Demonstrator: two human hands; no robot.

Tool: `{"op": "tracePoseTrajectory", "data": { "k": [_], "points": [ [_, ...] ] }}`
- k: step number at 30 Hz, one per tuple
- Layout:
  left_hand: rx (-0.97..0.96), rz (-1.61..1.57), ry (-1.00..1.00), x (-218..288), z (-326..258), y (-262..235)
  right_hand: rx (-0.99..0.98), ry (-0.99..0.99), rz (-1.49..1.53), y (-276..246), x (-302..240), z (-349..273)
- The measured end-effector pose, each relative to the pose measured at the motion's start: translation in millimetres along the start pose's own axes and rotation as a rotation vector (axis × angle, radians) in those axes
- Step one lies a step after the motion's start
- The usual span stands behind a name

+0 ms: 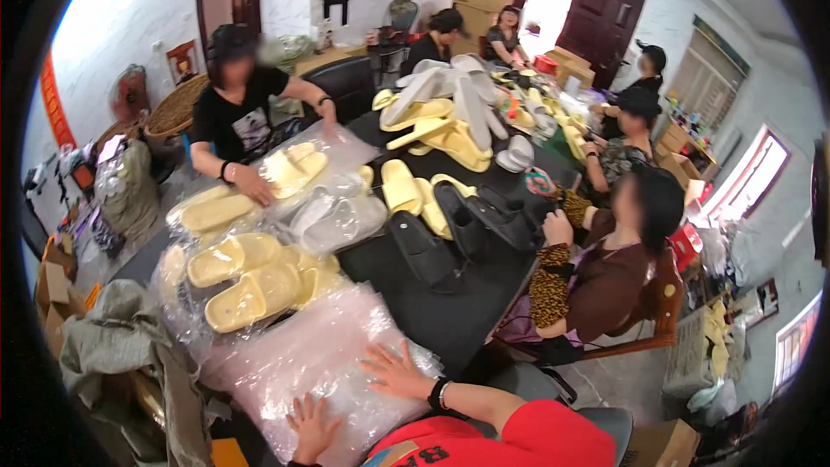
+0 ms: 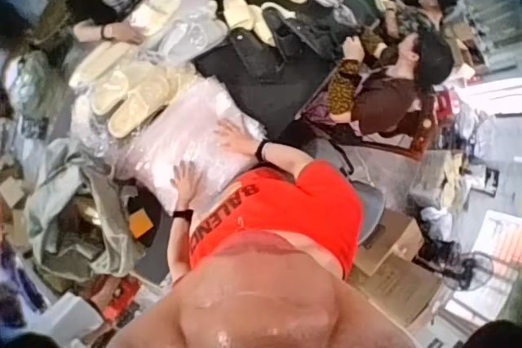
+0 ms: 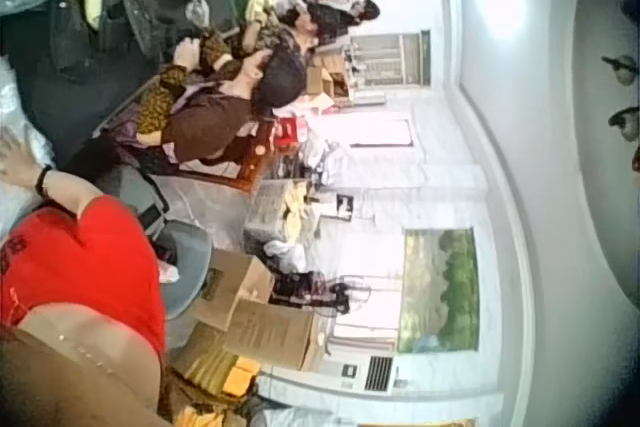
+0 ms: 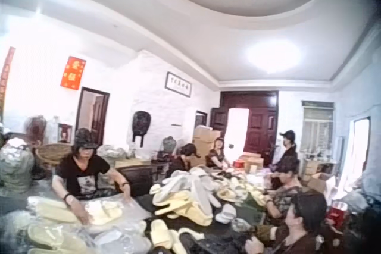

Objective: Sorting and inspecting finished sandals and placing them into bags.

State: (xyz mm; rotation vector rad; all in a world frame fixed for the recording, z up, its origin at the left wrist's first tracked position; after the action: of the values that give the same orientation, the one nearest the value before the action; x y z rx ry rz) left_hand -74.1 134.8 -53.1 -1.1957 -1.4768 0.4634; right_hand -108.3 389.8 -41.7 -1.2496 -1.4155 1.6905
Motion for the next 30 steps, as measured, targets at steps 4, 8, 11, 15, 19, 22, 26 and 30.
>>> {"op": "tracePoseTrajectory", "data": {
  "k": [4, 8, 11, 15, 19, 22, 26, 30],
  "points": [
    [0.102, -0.078, -0.004, 22, 2, -53, -0.011, 0.01, 0.03, -6, 2, -3],
    [0.322, -0.361, 0.191, 131, -9, -147, -0.108, 0.011, 0.049, -7, -2, -1],
    [0.618, -0.061, 0.622, 219, -42, -213, -0.094, 0.041, 0.062, -11, 4, -4],
    [0.725, 0.013, 0.608, 237, -57, -242, -0.1, 0.049, 0.012, -12, 3, -4],
    [0.757, 0.039, 0.498, 221, -70, -239, -0.102, 0.028, 0.024, -6, -4, -7],
    [0.783, 0.121, 0.532, 203, -83, -233, -0.033, -0.035, -0.015, 1, -3, 1],
    [0.813, 0.108, 0.454, 172, -90, -238, -0.037, -0.005, -0.067, 4, 5, 0],
    [0.783, 0.083, 0.256, 118, -97, -226, -0.128, 0.074, -0.039, 2, 1, 6]
  ]
}}
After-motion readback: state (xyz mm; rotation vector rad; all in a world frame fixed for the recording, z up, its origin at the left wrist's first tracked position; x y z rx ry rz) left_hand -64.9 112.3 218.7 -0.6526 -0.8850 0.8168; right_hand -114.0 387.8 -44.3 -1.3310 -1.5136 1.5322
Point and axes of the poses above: each hand's wrist, its own z-axis towards the middle knuckle, its own y-axis out of the palm, x = y × z, the point moved 5 cm from there along z, towards the middle knuckle, and after that the axes turned 2 degrees about z, right-handed, at the moved point
